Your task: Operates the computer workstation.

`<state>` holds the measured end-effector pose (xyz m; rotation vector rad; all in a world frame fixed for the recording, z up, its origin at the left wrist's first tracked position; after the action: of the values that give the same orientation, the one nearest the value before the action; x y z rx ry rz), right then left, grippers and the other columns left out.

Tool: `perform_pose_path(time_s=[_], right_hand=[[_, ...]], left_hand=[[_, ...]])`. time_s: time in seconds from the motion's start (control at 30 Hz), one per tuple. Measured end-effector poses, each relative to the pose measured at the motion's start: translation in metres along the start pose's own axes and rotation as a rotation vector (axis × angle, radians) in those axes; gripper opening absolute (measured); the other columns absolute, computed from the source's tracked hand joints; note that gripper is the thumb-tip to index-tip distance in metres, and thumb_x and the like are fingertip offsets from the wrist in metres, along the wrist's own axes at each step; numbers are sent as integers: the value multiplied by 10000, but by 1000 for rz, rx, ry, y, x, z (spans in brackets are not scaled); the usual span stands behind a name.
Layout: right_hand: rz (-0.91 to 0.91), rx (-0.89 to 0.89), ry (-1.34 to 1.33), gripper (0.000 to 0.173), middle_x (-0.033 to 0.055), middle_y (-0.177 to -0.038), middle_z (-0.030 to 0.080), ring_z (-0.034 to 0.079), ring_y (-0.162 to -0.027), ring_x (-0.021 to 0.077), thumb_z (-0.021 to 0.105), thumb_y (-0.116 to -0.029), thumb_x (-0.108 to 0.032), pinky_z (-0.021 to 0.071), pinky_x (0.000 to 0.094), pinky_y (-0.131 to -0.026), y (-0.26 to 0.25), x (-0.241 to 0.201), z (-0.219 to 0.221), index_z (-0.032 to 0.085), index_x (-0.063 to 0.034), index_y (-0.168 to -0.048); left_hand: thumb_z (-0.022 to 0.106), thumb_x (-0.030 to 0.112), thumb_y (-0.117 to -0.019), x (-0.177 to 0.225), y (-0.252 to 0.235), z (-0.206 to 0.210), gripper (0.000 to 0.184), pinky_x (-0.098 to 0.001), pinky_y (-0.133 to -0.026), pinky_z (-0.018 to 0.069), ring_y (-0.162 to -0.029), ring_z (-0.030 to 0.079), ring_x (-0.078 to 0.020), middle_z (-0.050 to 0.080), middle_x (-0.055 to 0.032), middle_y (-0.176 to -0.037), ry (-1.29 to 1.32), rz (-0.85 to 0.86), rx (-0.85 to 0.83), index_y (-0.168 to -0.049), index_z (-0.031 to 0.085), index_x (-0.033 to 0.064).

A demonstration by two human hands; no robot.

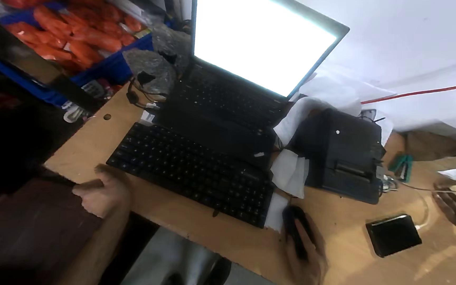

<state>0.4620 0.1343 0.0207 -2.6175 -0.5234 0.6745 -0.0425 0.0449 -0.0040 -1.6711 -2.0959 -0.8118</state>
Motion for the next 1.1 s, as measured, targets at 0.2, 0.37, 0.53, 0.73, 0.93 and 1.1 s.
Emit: perform_pose_path(time_s=[0.2, 0.37, 0.53, 0.73, 0.93, 1.1], right_hand=[[1, -10, 10, 391, 199, -1368, 621, 552, -1339, 267, 653, -912, -345, 450, 377, -1106, 1, 0, 0, 719, -174, -1257], [-19, 1, -11, 383, 169, -1388, 615, 539, -1354, 241, 646, -927, -355, 444, 369, -1113, 2, 2, 1, 706, -199, -1272], [-30, -3, -17, 366, 161, -1375, 626, 541, -1347, 240, 646, -933, -370, 433, 377, -1119, -1, 0, 0, 715, -209, -1255], [-31, 6, -32, 345, 169, -1361, 632, 539, -1348, 265, 662, -922, -346, 433, 389, -1121, -1, 0, 0, 728, -220, -1236], [51, -50, -43, 606, 242, -1420, 576, 537, -1358, 307, 710, -903, -436, 437, 451, -1126, -1, 1, -2, 610, -108, -1403], [202, -3, -308, 683, 244, -1516, 463, 453, -1430, 215, 607, -949, -516, 431, 346, -1148, -20, 8, -19, 525, -44, -1437]], left_hand=[[358, 613, -1035, -2, -3, 2, 832, -572, -1050, 457, -1283, 573, -447, 576, -316, -1367, -3, -23, 21, -1541, 319, -47], [347, 608, -1039, -1, -1, 1, 824, -584, -1057, 446, -1286, 569, -449, 576, -315, -1366, 2, -23, 18, -1539, 322, -47], [360, 590, -1044, 2, 1, -1, 799, -576, -1053, 450, -1278, 576, -443, 588, -308, -1355, 1, -21, 19, -1528, 344, -45], [366, 596, -1039, 3, 0, 0, 805, -584, -1050, 451, -1275, 578, -446, 589, -309, -1354, -1, -25, 26, -1530, 349, -42], [366, 612, -1039, 5, 4, 0, 827, -603, -1064, 440, -1286, 561, -464, 570, -319, -1372, -6, -18, 0, -1545, 313, -40], [322, 621, -1034, 10, 7, 0, 846, -591, -1046, 469, -1283, 573, -451, 568, -320, -1378, -83, 12, -10, -1533, 324, -63]])
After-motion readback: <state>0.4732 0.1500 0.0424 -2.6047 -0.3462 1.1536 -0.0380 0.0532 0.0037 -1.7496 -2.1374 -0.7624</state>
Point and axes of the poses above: each hand's wrist, its own y-axis away from the middle knuckle, its own z-axis out of the palm, x = y × z, the point moved 5 cm from there along -y, towards the middle knuckle
